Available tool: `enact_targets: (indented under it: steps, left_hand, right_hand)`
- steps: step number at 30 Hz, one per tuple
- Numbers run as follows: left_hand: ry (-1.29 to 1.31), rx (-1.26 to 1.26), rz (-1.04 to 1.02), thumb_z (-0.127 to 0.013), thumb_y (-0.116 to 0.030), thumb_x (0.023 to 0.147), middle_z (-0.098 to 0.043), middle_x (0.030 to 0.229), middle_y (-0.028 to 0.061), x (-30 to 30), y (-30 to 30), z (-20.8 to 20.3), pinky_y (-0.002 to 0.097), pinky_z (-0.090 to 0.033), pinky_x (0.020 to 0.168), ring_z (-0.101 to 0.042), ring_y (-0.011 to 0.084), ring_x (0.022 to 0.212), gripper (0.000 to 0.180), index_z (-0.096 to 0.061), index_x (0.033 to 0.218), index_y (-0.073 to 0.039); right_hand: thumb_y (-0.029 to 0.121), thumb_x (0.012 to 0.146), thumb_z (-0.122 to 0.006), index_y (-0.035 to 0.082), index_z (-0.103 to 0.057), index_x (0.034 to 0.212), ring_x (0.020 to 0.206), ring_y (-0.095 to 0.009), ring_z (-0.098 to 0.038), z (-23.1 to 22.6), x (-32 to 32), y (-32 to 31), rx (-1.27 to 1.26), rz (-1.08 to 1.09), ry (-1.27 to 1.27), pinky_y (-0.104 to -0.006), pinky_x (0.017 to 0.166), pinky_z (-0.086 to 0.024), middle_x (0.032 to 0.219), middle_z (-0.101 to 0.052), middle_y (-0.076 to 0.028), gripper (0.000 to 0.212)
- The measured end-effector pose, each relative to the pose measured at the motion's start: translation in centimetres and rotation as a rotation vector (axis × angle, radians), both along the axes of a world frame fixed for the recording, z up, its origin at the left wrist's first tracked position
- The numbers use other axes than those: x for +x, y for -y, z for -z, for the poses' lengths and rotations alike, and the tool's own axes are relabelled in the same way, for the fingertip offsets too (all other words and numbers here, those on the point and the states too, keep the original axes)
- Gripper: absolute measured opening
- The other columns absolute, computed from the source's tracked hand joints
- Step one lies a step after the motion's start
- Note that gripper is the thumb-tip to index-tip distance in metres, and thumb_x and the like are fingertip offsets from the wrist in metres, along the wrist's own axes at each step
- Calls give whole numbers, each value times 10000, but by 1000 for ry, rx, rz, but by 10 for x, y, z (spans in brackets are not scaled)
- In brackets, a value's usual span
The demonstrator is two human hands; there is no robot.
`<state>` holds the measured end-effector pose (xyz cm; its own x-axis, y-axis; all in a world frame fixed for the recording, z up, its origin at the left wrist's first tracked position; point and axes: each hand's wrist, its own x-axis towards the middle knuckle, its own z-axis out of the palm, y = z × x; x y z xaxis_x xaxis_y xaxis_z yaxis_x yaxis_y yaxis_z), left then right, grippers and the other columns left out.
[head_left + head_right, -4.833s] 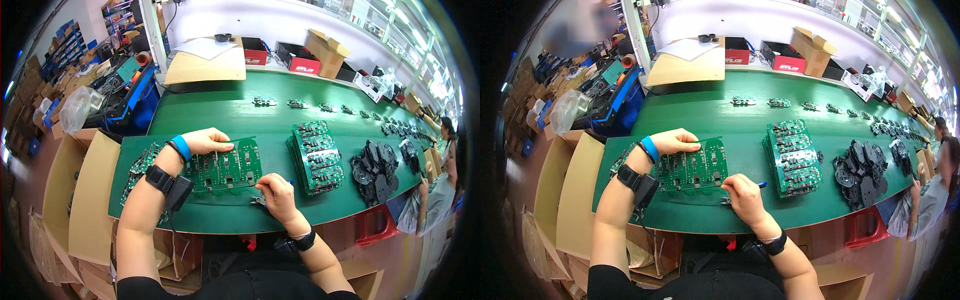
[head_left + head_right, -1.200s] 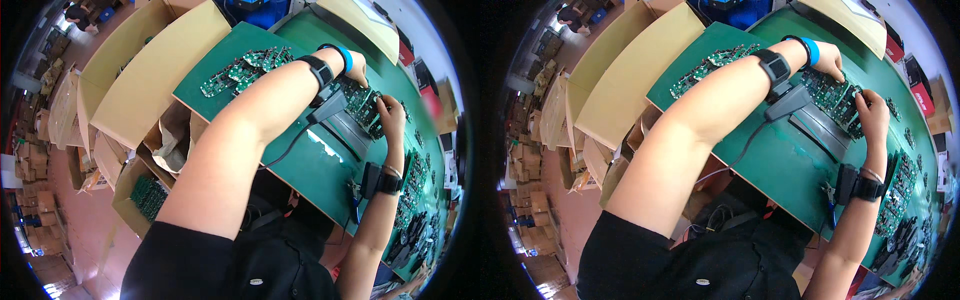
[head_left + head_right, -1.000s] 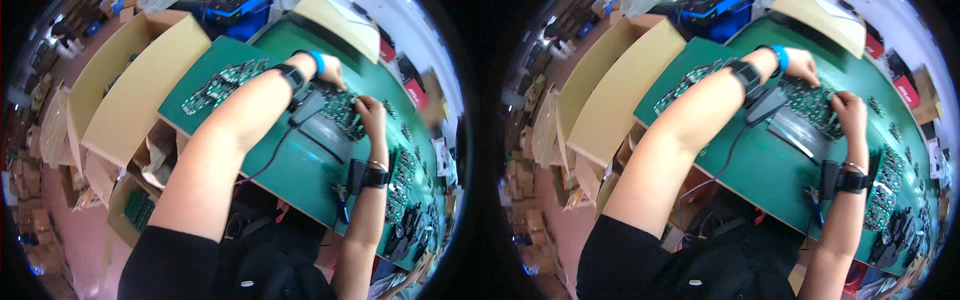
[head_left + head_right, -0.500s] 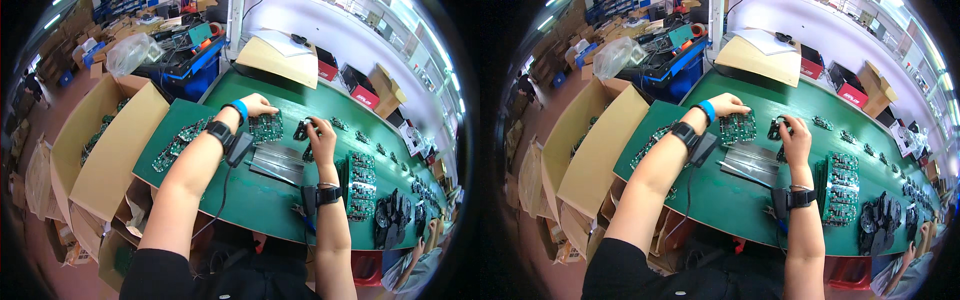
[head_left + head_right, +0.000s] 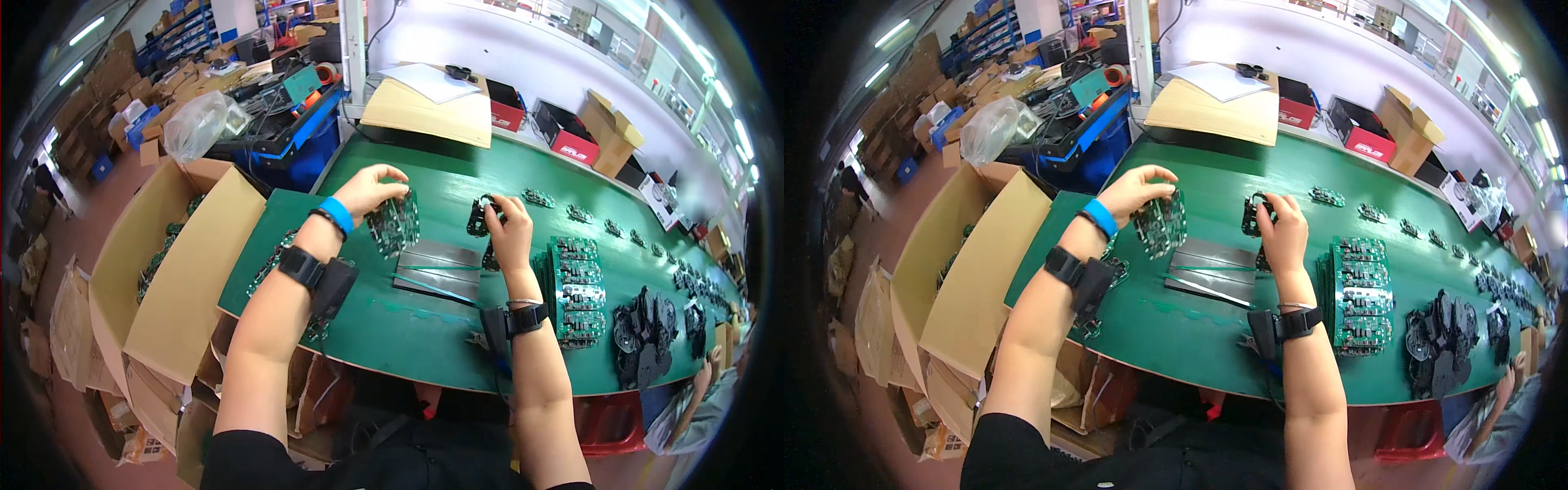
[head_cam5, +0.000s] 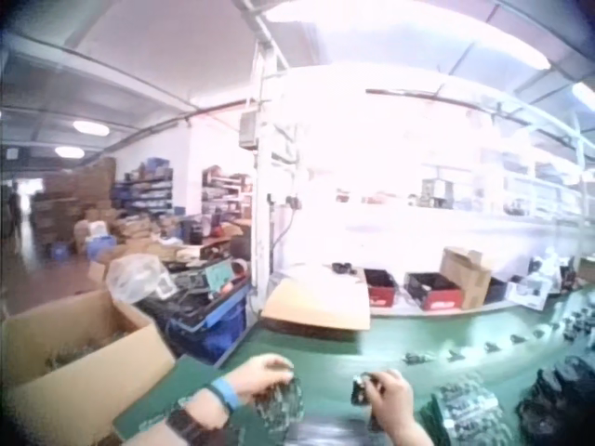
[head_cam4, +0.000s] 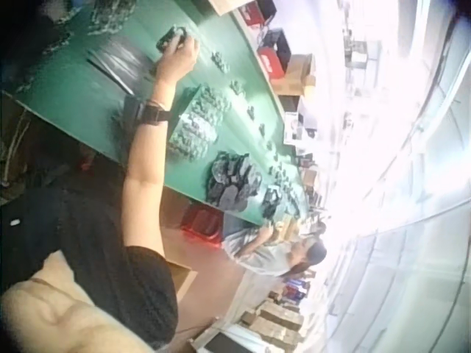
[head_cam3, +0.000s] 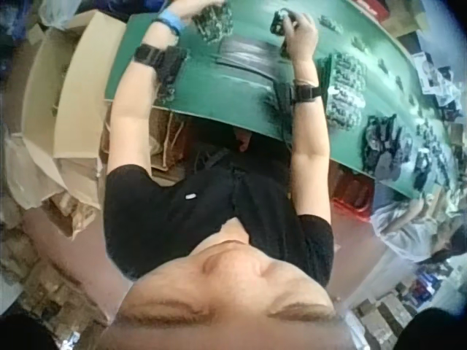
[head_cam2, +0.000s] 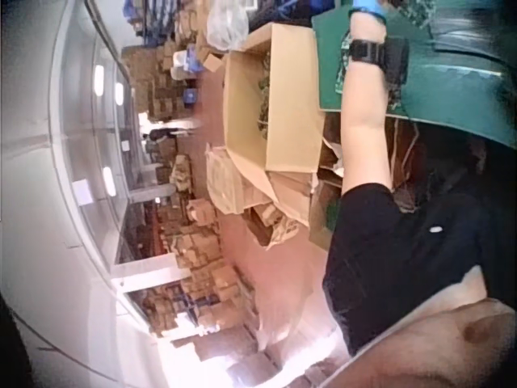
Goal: Cutting and assembling printed circuit boards on a factory line.
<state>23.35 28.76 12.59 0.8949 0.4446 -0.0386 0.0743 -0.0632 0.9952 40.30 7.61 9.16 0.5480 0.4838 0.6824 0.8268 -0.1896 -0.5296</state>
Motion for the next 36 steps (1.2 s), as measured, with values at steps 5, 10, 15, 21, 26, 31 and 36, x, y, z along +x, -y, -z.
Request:
enact_targets:
  steps: [5, 10, 15, 21, 26, 31, 36]
  left_hand:
    - [-53, -94, 319, -609, -161, 894, -606, 914, -27, 3, 34, 12, 213, -452, 806, -556, 57, 858, 367, -553, 1253, -104]
    - [-126, -224, 594, -650, -229, 876, -614, 1043, -5, 15, 53, 28, 256, -454, 837, -548, 79, 942, 458, -501, 1277, -65]
    - [-87, -252, 558, -725, -195, 807, -619, 1036, 6, 14, 85, 32, 278, -464, 844, -555, 102, 952, 401, -562, 1152, -72]
    - [-53, -351, 395, -689, -169, 837, -629, 990, 2, 16, 97, 34, 272, -482, 775, -582, 105, 877, 316, -586, 1119, -71]
    - [31, -284, 278, -705, -209, 822, -630, 928, -4, 8, 84, 35, 271, -493, 732, -583, 99, 811, 328, -595, 1091, -56]
    - [36, -181, 285, -716, -245, 820, -628, 913, -2, 29, 85, 18, 269, -487, 723, -577, 99, 804, 319, -606, 1052, -55]
    - [-67, -78, 209, -698, -274, 835, -636, 920, -7, 45, 58, 15, 275, -461, 762, -568, 101, 850, 284, -622, 1016, -68]
  right_hand:
    - [129, 784, -661, -27, -667, 942, 674, -229, -603, -26, -13, 1, 3, -238, -196, -308, 630, -469, 809, -627, -138, 222]
    - [152, 749, -678, -30, -673, 923, 678, -227, -616, -35, -24, 10, -148, -450, -279, -325, 624, -484, 756, -625, -155, 252]
    - [250, 762, -709, -17, -664, 985, 743, -316, -617, -42, -55, 3, -252, -417, -198, -373, 678, -501, 790, -602, -177, 351]
    - [259, 909, -567, -35, -598, 1097, 967, -325, -623, -42, -42, 23, 19, -347, -272, -356, 831, -476, 1024, -640, -229, 350]
    - [196, 876, -636, -25, -580, 1004, 684, -120, -614, -14, -47, 57, -40, -155, -635, -272, 610, -474, 771, -648, -100, 262]
    - [78, 866, -630, -19, -528, 1032, 613, -78, -577, 8, -58, 59, 202, -341, -927, -209, 527, -452, 745, -619, -46, 218]
    - [37, 898, -560, 2, -517, 1043, 597, -72, -530, 4, -53, 61, 498, -321, -975, -195, 501, -411, 790, -556, -26, 155]
